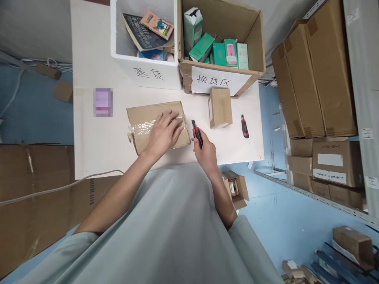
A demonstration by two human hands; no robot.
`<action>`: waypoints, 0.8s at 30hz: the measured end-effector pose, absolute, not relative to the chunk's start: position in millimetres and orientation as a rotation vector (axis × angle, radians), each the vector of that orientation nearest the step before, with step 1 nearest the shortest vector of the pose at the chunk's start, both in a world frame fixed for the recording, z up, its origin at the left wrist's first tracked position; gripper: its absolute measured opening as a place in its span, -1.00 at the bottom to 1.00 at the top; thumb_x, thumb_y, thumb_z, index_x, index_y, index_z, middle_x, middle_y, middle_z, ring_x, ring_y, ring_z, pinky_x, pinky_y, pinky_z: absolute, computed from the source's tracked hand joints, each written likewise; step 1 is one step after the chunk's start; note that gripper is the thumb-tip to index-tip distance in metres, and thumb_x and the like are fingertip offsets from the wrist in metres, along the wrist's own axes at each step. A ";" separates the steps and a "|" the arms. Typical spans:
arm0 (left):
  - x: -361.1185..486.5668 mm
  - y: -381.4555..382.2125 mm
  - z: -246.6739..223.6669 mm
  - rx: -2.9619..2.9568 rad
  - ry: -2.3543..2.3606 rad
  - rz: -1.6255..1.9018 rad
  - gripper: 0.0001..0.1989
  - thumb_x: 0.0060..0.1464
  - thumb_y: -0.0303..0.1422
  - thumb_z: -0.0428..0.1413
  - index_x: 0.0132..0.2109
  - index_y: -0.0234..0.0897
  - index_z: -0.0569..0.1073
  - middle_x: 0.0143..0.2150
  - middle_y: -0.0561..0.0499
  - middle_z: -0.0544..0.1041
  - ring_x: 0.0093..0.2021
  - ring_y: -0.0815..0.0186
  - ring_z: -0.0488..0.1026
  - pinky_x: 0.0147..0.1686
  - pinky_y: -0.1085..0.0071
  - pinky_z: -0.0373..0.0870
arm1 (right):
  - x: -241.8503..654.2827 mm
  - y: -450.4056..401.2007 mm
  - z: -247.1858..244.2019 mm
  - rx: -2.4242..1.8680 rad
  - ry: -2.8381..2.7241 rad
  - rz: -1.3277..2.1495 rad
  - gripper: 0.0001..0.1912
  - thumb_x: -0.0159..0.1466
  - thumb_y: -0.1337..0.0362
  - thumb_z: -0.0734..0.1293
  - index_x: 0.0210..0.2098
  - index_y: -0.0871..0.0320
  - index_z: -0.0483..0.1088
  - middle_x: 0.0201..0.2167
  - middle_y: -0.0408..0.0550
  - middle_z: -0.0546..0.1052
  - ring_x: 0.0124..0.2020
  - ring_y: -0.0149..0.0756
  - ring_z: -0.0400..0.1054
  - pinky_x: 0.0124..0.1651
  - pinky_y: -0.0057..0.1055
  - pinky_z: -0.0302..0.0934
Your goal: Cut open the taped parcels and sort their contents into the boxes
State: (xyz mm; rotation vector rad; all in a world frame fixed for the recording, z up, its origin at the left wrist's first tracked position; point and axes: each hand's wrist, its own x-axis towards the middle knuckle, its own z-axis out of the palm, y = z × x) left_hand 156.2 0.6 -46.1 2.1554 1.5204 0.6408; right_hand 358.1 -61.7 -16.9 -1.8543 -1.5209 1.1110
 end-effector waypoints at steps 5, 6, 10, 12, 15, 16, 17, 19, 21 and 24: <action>155.1 -3.1 -50.4 2.151 1.539 0.656 -0.61 0.59 -0.18 -0.03 0.29 -0.20 0.57 0.51 -0.23 0.50 0.65 -0.09 0.26 0.67 -0.25 0.06 | 351.5 -56.1 0.4 -1.923 -1.720 1.078 -0.37 0.60 0.13 0.17 0.61 0.05 0.27 0.07 0.02 0.77 -0.15 -0.07 0.72 0.14 -0.08 0.57; 155.7 -3.5 -50.8 2.147 1.540 0.661 -0.61 0.60 -0.18 -0.04 0.29 -0.20 0.57 0.51 -0.23 0.50 0.66 -0.09 0.25 0.68 -0.25 0.05 | 348.8 -52.9 5.1 -1.941 -1.775 1.069 -0.36 0.61 0.15 0.16 0.63 0.07 0.24 0.07 0.03 0.77 -0.11 -0.05 0.73 0.16 -0.08 0.56; 157.2 -3.9 -51.2 2.124 1.534 0.674 -0.60 0.60 -0.17 -0.05 0.29 -0.18 0.56 0.52 -0.21 0.49 0.67 -0.08 0.23 0.68 -0.27 0.03 | 333.5 -39.9 26.3 -2.057 -2.027 0.949 -0.35 0.63 0.26 0.12 0.67 0.14 0.17 0.16 0.13 0.75 0.08 0.03 0.69 0.20 -0.11 0.52; 157.1 -3.9 -51.0 2.107 1.525 0.677 -0.60 0.60 -0.17 -0.05 0.30 -0.18 0.56 0.53 -0.21 0.48 0.67 -0.08 0.22 0.68 -0.28 0.01 | 323.9 -36.8 35.3 -2.143 -2.142 0.854 -0.34 0.63 0.32 0.09 0.68 0.15 0.14 0.17 0.18 0.73 0.12 0.05 0.67 0.21 -0.10 0.51; 156.1 -3.7 -52.0 2.078 1.499 0.692 -0.59 0.60 -0.17 -0.06 0.33 -0.17 0.55 0.55 -0.20 0.46 0.69 -0.07 0.20 0.69 -0.28 -0.03 | 308.2 -36.0 40.1 -2.252 -2.243 0.749 -0.31 0.61 0.41 0.08 0.70 0.20 0.07 0.09 0.25 0.74 0.06 0.03 0.68 0.19 -0.10 0.52; 155.5 -3.4 -53.2 2.070 1.488 0.705 -0.59 0.60 -0.17 -0.05 0.34 -0.16 0.55 0.56 -0.20 0.46 0.69 -0.07 0.19 0.69 -0.29 -0.04 | 303.0 -35.5 38.8 -2.263 -2.253 0.726 -0.30 0.60 0.43 0.09 0.70 0.23 0.04 0.06 0.27 0.73 0.04 0.01 0.69 0.18 -0.10 0.53; 154.9 -3.1 -54.9 2.061 1.475 0.722 -0.58 0.60 -0.17 -0.05 0.34 -0.15 0.55 0.56 -0.20 0.45 0.69 -0.08 0.19 0.69 -0.30 -0.05 | 297.8 -34.2 36.3 -2.256 -2.251 0.706 -0.29 0.60 0.43 0.10 0.70 0.26 0.02 0.04 0.30 0.73 0.02 0.00 0.69 0.17 -0.10 0.54; 153.4 -2.2 -59.2 2.038 1.451 0.763 -0.59 0.59 -0.16 -0.03 0.36 -0.13 0.54 0.57 -0.19 0.45 0.69 -0.10 0.19 0.69 -0.33 -0.06 | 288.0 -28.4 29.2 -2.193 -2.224 0.676 -0.30 0.60 0.43 0.12 0.69 0.30 0.02 0.00 0.33 0.73 0.00 -0.01 0.70 0.15 -0.09 0.56; 151.9 -1.3 -63.8 2.010 1.427 0.788 -0.57 0.58 -0.16 0.00 0.38 -0.12 0.54 0.58 -0.21 0.43 0.70 -0.12 0.18 0.69 -0.34 -0.08 | 279.8 -19.0 22.3 -2.149 -2.198 0.653 -0.35 0.61 0.41 0.13 0.65 0.33 0.10 -0.05 0.32 0.73 0.00 -0.01 0.71 0.13 -0.07 0.58; 151.4 -1.5 -67.6 1.977 1.405 0.800 -0.55 0.56 -0.16 0.02 0.41 -0.14 0.55 0.60 -0.23 0.41 0.70 -0.12 0.16 0.70 -0.30 -0.09 | 274.0 -7.3 17.7 -2.153 -2.204 0.644 -0.49 0.63 0.35 0.17 0.50 0.35 0.31 -0.10 0.31 0.73 0.02 0.05 0.71 0.12 -0.06 0.58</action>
